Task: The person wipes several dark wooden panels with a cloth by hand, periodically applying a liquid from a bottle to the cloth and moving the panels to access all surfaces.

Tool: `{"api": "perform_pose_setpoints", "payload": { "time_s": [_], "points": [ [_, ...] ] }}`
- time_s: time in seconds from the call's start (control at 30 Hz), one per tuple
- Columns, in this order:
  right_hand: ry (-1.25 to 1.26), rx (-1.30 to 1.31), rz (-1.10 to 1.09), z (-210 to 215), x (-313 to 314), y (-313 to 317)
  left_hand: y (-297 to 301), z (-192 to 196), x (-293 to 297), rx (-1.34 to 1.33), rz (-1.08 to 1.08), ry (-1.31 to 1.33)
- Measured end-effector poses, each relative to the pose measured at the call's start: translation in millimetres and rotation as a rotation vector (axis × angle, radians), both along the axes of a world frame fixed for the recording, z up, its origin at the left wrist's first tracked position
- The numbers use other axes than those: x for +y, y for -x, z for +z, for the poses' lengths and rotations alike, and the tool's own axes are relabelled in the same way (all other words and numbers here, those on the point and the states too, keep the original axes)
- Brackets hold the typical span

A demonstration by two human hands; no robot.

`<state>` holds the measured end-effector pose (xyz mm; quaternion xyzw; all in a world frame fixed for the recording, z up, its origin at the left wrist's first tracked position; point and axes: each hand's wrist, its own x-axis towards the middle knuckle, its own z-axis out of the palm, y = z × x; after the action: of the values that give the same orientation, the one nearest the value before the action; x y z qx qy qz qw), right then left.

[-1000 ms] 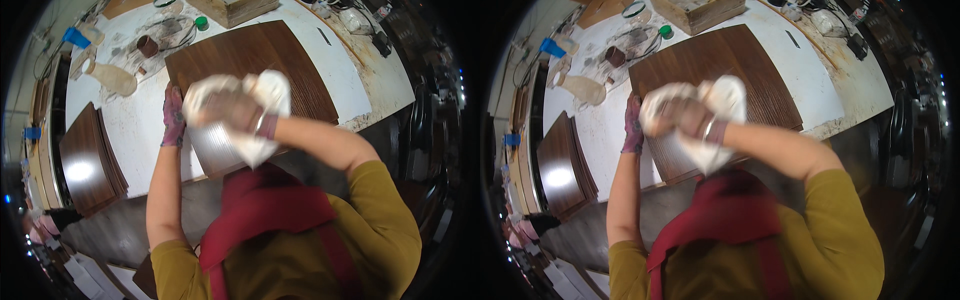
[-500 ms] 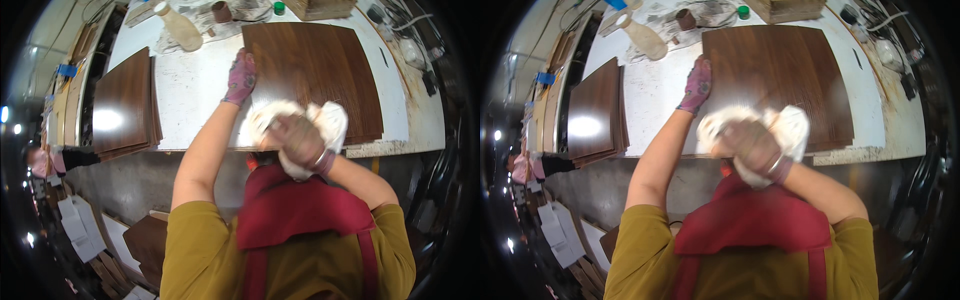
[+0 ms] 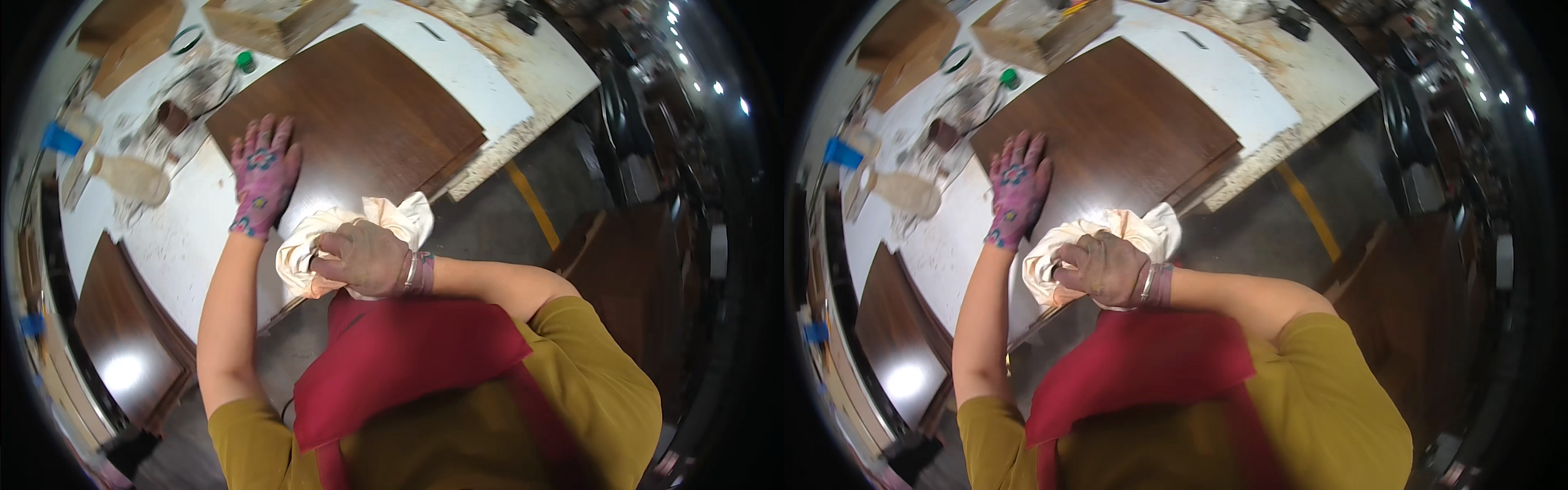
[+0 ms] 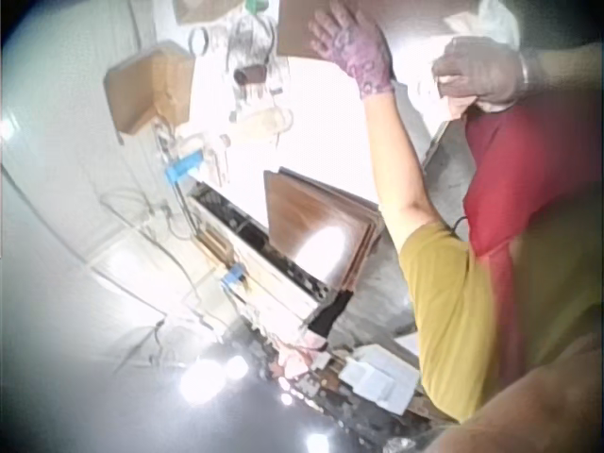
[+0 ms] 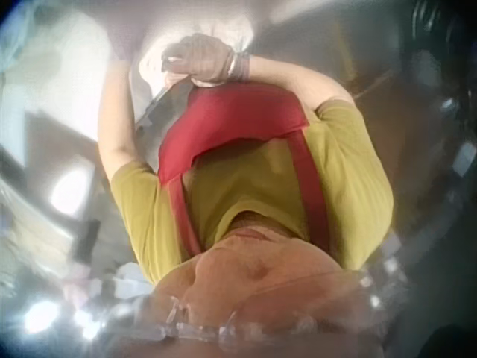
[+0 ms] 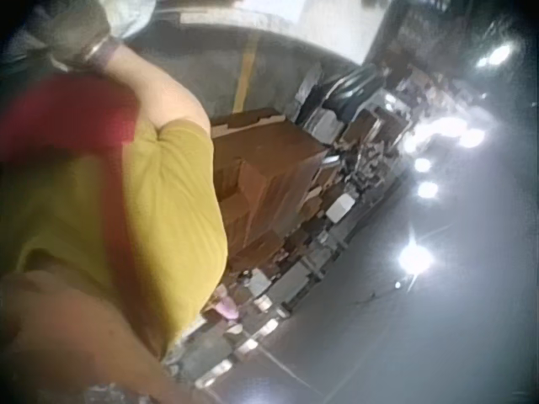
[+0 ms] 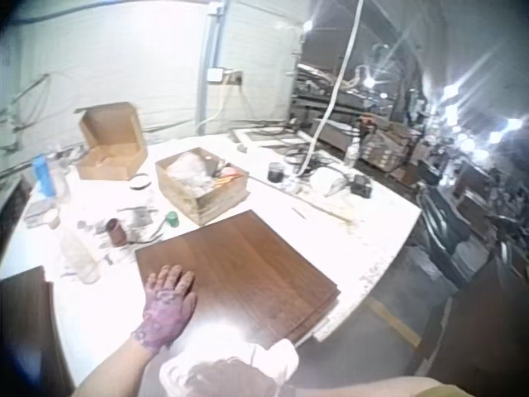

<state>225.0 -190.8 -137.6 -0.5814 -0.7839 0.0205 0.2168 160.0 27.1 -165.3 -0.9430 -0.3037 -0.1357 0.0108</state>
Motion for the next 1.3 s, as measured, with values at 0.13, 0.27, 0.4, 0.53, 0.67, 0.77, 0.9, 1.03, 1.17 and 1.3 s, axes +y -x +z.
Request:
{"api": "perform_pose_setpoints", "payload": {
  "time_s": [0.13, 0.27, 0.4, 0.53, 0.67, 0.77, 0.9, 1.03, 1.17, 1.3],
  "points": [
    [0.133, -0.010, -0.361, -11, -28, -111, 4, 5, -2, 0.027, 0.000, 0.010],
    [0.046, -0.284, -0.454, 24, -19, -94, 5, 4, -2, 0.006, -0.020, -0.045],
    [-0.082, 0.072, -0.122, -21, -16, 27, 1, -2, -2, -0.007, -0.046, -0.046],
    [0.000, 0.095, -0.249, -42, -11, -52, 4, 3, -2, 0.001, -0.044, -0.013],
    [0.067, 0.375, -0.842, 9, -26, -156, 2, 10, -6, 0.054, -0.041, -0.009],
    [0.200, -0.080, -0.585, -29, -3, -113, -7, 13, -6, 0.092, -0.046, -0.020],
    [-0.180, -0.021, -0.292, -15, 1, -36, -1, 10, -4, 0.142, -0.031, -0.061],
    [0.077, 0.552, -0.801, 5, -20, -185, 0, 12, -3, 0.147, -0.051, -0.039],
    [0.051, 0.689, -1.217, 4, -98, -326, -8, 21, 13, 0.157, -0.133, 0.035],
    [0.030, 0.751, -1.091, 0, -134, -366, -62, 37, 39, 0.036, -0.169, 0.112]
  ]
}}
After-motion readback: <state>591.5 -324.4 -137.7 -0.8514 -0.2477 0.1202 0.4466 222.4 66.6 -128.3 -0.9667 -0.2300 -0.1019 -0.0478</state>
